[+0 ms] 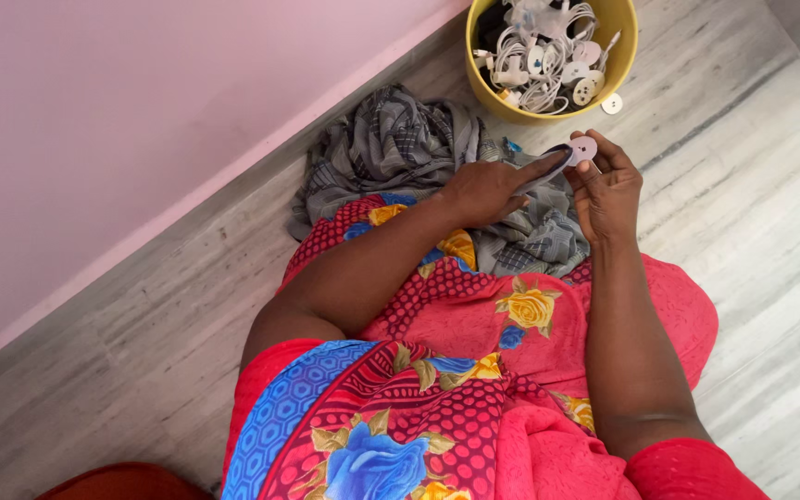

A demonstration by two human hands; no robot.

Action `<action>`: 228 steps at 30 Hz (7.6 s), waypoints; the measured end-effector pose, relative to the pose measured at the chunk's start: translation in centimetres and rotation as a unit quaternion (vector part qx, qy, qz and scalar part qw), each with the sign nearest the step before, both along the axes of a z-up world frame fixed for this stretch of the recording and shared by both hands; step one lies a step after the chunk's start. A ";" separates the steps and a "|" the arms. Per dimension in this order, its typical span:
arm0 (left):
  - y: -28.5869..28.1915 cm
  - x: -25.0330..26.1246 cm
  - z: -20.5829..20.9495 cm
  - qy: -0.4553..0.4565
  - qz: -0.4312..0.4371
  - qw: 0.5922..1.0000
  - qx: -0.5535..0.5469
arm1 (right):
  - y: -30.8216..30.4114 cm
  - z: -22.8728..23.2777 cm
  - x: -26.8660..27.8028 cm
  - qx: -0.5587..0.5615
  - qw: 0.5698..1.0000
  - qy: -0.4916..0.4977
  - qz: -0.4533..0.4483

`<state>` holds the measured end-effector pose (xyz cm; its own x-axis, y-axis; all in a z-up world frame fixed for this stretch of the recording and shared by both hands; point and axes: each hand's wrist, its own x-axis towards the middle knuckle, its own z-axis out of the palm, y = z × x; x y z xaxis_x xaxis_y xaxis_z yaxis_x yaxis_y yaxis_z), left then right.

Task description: The person sits on the floor and sorts a pile of electronic accessories. They pour the contents of a yellow bucket onto the floor, then pick up black power adapters and white charging cables one by one, placing them back into the bucket.

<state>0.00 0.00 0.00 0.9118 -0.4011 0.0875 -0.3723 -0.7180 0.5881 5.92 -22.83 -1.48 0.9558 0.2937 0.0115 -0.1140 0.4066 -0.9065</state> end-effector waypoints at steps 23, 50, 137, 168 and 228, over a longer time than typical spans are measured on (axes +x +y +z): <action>0.7 -0.5 2.7 -0.005 0.027 1.000 -0.011 | 0.8 -1.4 -0.3 -0.020 0.999 -0.022 0.036; 0.5 -0.6 3.2 0.017 0.009 1.000 0.006 | 1.2 -1.0 -0.9 0.051 0.996 -0.014 0.065; 5.6 4.4 -2.5 0.068 0.161 0.984 0.025 | -1.5 -3.3 6.0 -0.478 0.810 -0.245 -0.233; 5.9 4.0 -1.9 0.077 0.148 0.985 0.045 | -22.0 -3.6 10.3 0.082 0.867 0.131 -0.474; 5.8 2.1 1.0 -0.001 0.086 0.996 0.005 | -12.6 -9.7 11.8 -0.626 0.655 -0.150 -0.395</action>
<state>2.10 5.77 0.96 0.9669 -0.2401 0.0865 -0.2448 -0.7770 0.5800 17.77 -35.44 -11.15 0.8247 -0.3334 0.4568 -0.0571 -0.8527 -0.5193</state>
